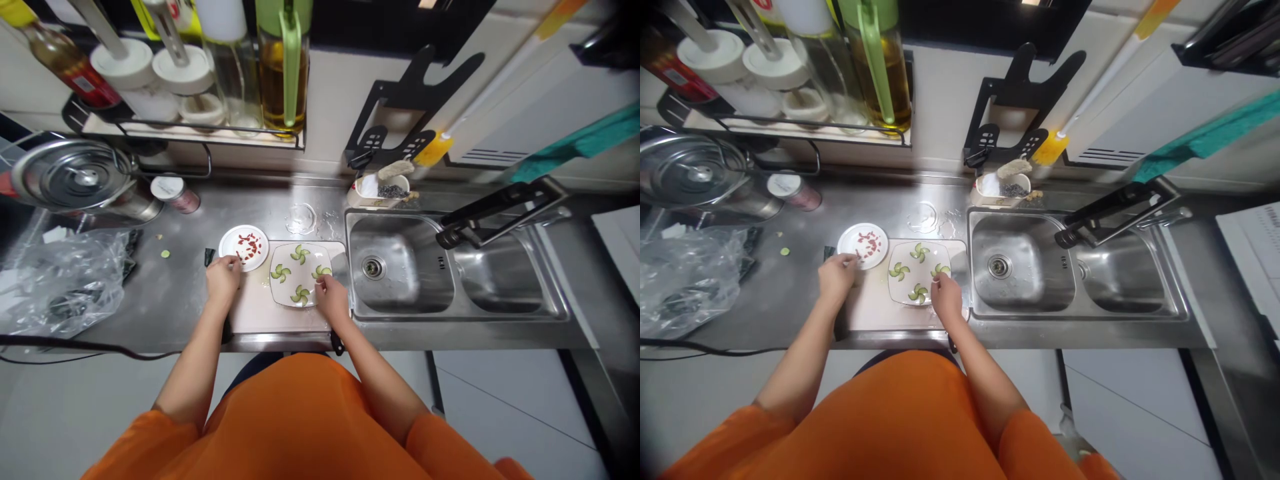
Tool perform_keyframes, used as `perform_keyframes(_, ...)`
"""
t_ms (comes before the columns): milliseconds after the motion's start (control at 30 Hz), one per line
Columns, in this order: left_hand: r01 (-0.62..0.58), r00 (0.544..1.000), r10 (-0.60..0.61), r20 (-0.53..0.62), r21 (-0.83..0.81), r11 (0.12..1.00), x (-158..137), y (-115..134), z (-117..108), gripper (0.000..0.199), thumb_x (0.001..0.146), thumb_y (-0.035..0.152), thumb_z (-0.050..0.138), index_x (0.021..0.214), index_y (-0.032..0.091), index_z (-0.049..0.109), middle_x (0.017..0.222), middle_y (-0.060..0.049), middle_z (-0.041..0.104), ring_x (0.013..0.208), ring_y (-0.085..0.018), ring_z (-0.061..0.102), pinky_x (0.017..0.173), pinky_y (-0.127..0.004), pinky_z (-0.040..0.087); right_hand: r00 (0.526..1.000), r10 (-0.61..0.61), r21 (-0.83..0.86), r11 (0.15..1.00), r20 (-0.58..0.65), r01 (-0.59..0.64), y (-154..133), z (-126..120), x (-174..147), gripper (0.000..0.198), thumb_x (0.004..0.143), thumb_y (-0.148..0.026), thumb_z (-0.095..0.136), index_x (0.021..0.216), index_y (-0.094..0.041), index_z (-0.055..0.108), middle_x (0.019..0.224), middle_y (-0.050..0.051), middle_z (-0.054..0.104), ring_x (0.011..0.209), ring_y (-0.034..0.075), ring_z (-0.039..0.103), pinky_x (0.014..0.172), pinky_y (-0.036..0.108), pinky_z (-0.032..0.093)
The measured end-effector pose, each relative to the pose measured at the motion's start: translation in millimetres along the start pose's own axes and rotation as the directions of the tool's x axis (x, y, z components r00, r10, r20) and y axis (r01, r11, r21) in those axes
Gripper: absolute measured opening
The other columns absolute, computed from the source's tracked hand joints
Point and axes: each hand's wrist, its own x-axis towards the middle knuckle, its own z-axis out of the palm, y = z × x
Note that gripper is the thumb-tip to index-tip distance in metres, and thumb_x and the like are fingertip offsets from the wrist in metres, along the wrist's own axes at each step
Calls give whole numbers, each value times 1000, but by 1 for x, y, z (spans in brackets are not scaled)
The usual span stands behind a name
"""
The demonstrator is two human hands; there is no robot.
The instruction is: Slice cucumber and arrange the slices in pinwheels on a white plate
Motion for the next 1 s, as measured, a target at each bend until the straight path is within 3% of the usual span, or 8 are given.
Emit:
perform_keyframes(367, 62, 998, -58, -27, 163, 985, 12, -15, 7, 33, 79, 30, 49, 96, 15, 73, 89, -14, 69, 85, -24, 62, 82, -35, 45, 999, -36, -157, 987, 17, 38, 17, 5, -19, 21, 86, -16, 43, 88, -19, 63, 79, 5, 64, 78, 19, 52, 65, 27, 30)
perform_keyframes(700, 150, 985, -167, 53, 242, 959, 25, -1, 8, 38, 82, 37, 47, 97, 15, 74, 94, -15, 69, 88, -25, 62, 79, -33, 45, 997, -80, -144, 986, 2, 80, 22, 8, -18, 19, 85, -15, 45, 81, -18, 63, 74, 4, 62, 73, 17, 48, 62, 26, 25)
perform_keyframes(1000, 206, 968, -237, 77, 290, 935, 40, 8, 13, 36, 79, 31, 48, 97, 13, 74, 92, -17, 70, 84, -26, 63, 73, -32, 47, 996, -88, -122, 989, -6, 87, 25, 10, -19, 19, 86, -15, 45, 79, -18, 63, 72, 3, 60, 72, 17, 46, 64, 26, 26)
